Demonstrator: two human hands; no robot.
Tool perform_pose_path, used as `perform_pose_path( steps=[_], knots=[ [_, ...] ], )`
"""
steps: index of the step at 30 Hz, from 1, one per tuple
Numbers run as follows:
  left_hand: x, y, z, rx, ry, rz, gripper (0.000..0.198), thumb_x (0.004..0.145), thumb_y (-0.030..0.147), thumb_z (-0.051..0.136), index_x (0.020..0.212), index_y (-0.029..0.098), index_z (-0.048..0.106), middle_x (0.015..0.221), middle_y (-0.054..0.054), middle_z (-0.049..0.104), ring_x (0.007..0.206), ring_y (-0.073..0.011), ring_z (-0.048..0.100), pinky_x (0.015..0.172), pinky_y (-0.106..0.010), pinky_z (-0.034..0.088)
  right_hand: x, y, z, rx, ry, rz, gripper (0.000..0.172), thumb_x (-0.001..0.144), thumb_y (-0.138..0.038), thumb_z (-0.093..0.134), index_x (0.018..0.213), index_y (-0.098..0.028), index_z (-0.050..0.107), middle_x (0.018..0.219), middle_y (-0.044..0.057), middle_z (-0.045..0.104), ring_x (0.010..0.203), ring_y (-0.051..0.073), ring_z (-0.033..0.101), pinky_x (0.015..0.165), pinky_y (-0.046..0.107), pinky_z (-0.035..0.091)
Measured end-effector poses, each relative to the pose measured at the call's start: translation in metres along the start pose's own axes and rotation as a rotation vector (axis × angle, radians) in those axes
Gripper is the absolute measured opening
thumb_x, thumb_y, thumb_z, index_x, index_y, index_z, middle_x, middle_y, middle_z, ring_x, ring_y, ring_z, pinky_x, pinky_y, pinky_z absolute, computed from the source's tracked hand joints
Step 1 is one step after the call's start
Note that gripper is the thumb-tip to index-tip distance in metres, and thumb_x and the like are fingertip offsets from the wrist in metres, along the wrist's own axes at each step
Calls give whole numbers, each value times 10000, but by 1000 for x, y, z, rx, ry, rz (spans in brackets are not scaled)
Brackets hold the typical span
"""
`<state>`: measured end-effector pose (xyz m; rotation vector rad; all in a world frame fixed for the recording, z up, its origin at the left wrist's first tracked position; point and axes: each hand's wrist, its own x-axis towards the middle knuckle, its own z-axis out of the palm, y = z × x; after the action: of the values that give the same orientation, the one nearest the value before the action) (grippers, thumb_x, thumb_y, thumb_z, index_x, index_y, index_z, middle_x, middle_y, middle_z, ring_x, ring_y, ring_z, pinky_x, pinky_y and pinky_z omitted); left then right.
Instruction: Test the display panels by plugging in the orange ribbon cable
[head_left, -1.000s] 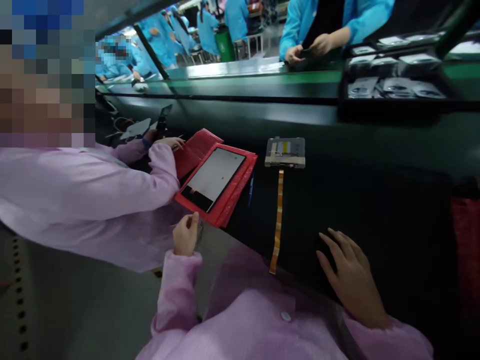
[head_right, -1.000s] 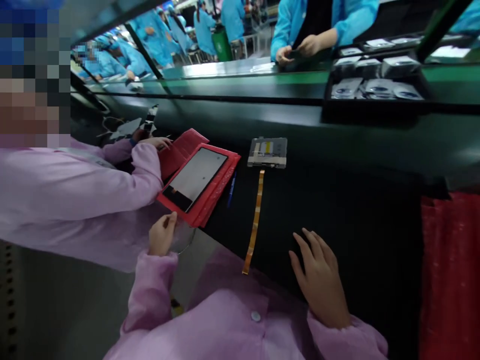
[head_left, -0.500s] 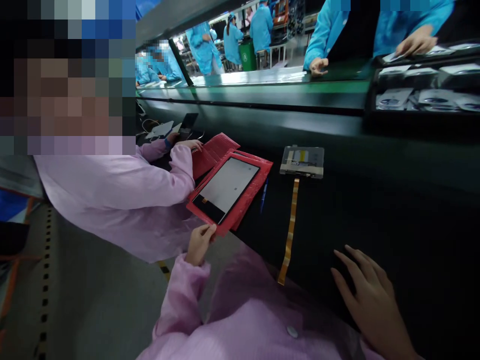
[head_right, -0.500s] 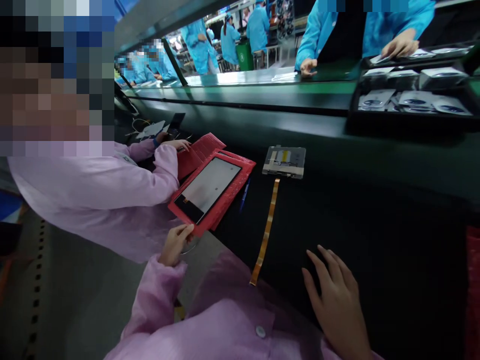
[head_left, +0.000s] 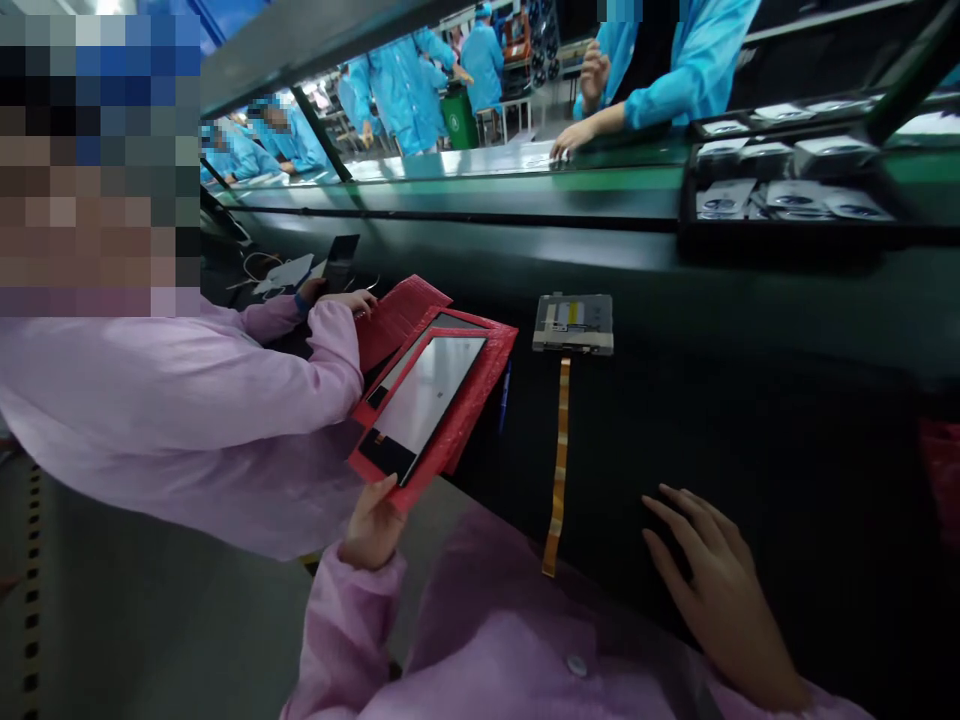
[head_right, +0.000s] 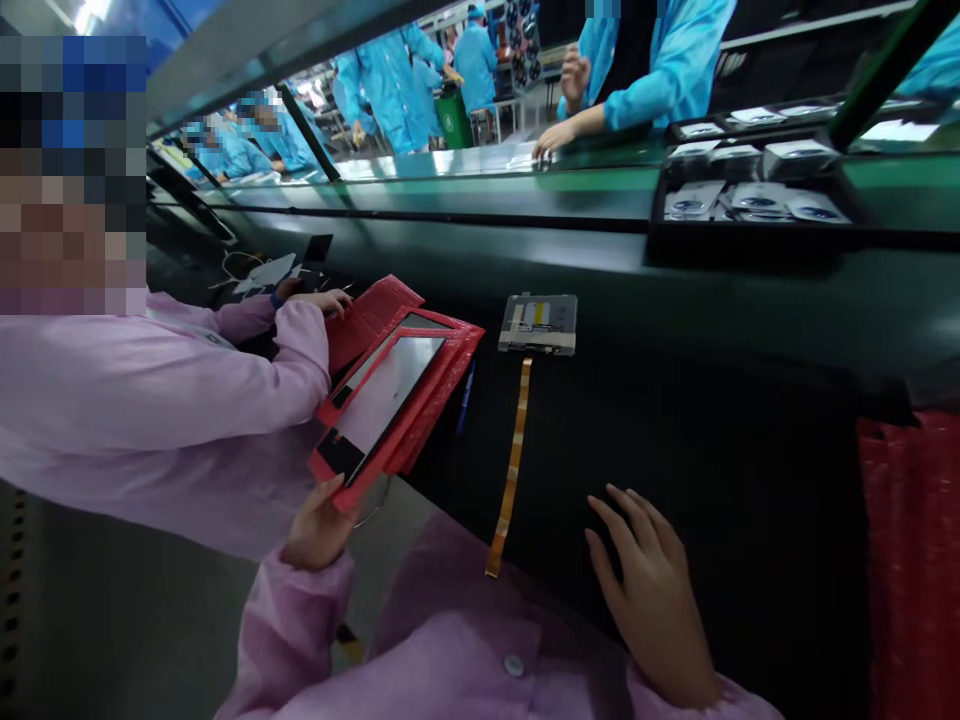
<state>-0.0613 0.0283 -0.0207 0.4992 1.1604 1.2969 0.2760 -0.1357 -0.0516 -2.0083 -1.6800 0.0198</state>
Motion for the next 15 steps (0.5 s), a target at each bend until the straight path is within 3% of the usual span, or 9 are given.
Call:
perform_pose_path(
  steps=[4, 8, 12, 14, 15],
  knots=[
    [0, 11, 13, -40, -17, -127, 170, 658, 209, 696, 828, 203, 695, 864, -31, 743, 829, -235, 707, 732, -375, 612, 2, -8, -3, 140, 47, 17, 349, 952, -423, 395, 1197, -243, 566, 1254, 69, 559, 1221, 283, 462, 955, 508, 472],
    [-5, 15, 37, -69, 37, -72, 252, 665, 161, 654, 910, 205, 695, 933, -13, 741, 924, -208, 694, 771, -320, 595, 7, -31, -11, 401, -18, 77, 299, 927, -411, 464, 1164, -291, 601, 1235, 50, 575, 1171, 242, 522, 940, 433, 515],
    [-36, -11, 51, 59, -34, 50, 277, 609, 327, 743, 855, 211, 697, 907, -33, 736, 953, -246, 686, 805, -354, 588, 14, -66, -13, 894, -367, 221, 377, 936, -456, 445, 1235, -271, 581, 1224, 78, 602, 1101, 210, 599, 941, 382, 527],
    [-62, -33, 57, 141, -122, -20, 352, 576, 462, 778, 808, 209, 699, 875, -54, 735, 926, -274, 690, 794, -392, 589, 16, -79, -9, 1147, -465, 228, 482, 939, -523, 394, 1316, -252, 523, 1184, 94, 633, 1032, 213, 641, 887, 386, 555],
    [-76, -44, 60, 180, -191, -79, 406, 588, 540, 761, 799, 199, 703, 899, -77, 734, 942, -293, 684, 798, -411, 586, 17, -83, -7, 1204, -443, 229, 520, 942, -551, 349, 1323, -239, 518, 1134, 99, 658, 978, 216, 663, 838, 383, 573]
  ],
)
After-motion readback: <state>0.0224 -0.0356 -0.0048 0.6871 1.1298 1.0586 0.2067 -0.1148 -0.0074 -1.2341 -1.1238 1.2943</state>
